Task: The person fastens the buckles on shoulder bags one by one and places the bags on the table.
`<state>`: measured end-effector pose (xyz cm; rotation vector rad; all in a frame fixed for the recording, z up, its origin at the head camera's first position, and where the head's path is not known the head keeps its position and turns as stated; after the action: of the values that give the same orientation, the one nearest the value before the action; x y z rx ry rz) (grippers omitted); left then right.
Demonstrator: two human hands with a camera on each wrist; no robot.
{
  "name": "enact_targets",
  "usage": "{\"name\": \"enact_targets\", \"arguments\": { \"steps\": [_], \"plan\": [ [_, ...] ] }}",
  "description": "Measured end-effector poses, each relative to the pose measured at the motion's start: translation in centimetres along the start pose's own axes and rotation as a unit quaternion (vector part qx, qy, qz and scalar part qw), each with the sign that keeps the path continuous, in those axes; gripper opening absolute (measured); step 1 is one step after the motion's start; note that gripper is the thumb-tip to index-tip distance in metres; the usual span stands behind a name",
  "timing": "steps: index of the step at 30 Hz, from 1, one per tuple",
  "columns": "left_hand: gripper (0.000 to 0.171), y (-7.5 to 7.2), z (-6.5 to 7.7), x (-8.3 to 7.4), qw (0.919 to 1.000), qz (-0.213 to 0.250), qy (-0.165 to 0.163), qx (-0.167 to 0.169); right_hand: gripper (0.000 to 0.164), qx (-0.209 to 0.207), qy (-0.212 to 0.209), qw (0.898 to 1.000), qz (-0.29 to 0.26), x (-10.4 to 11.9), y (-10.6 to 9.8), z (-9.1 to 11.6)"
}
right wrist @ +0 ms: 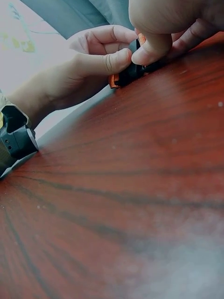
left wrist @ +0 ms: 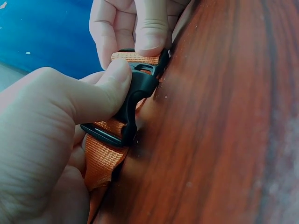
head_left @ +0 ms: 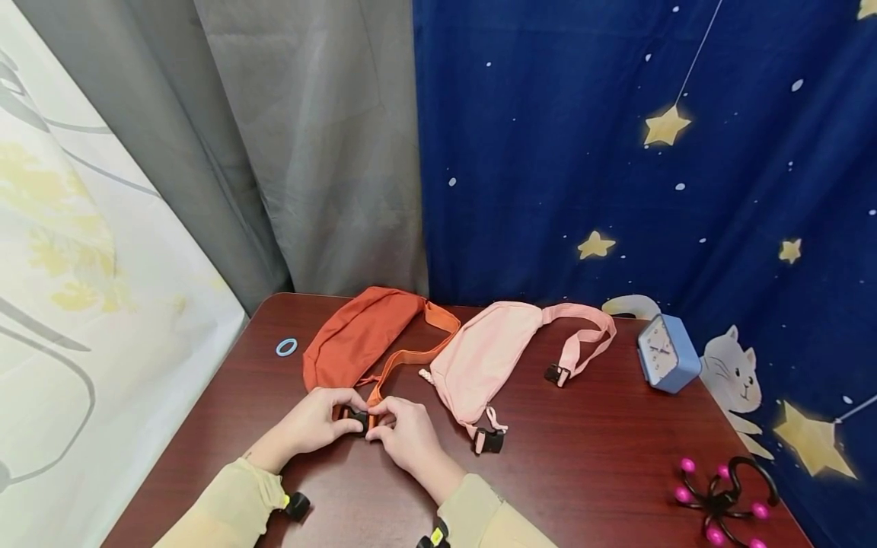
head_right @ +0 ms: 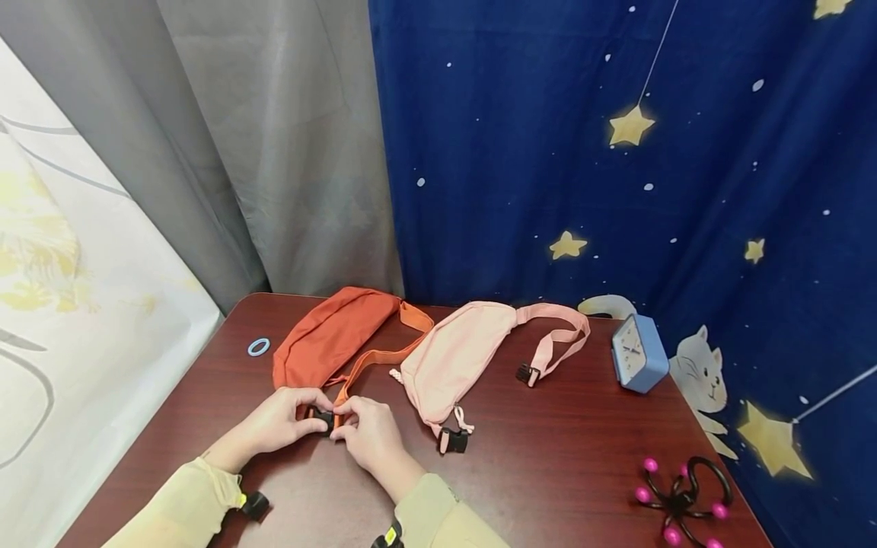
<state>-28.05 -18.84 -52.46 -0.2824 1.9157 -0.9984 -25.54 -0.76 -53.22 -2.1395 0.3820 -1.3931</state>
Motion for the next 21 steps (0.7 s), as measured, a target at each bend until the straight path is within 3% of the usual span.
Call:
{"name": "enact_targets", "arguments": {
  "steps": [21],
  "plan": [
    [0.026,0.27,0.12,0.12,1.0,-0.001,0.001,-0.004,0.028,0.012,0.0,1.0,-0.011,0.03,0.24,0.08]
  ]
}}
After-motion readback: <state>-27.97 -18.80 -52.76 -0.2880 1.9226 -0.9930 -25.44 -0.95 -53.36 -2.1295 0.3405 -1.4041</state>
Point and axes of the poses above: each hand's wrist, its own z-axis away from the middle knuckle, its own y-axis out of the palm, x = y × z, the point moved 6 cm from there along -z, towards the middle knuckle, and after that the axes turned 1 degree about x, right-handed, at the moved point
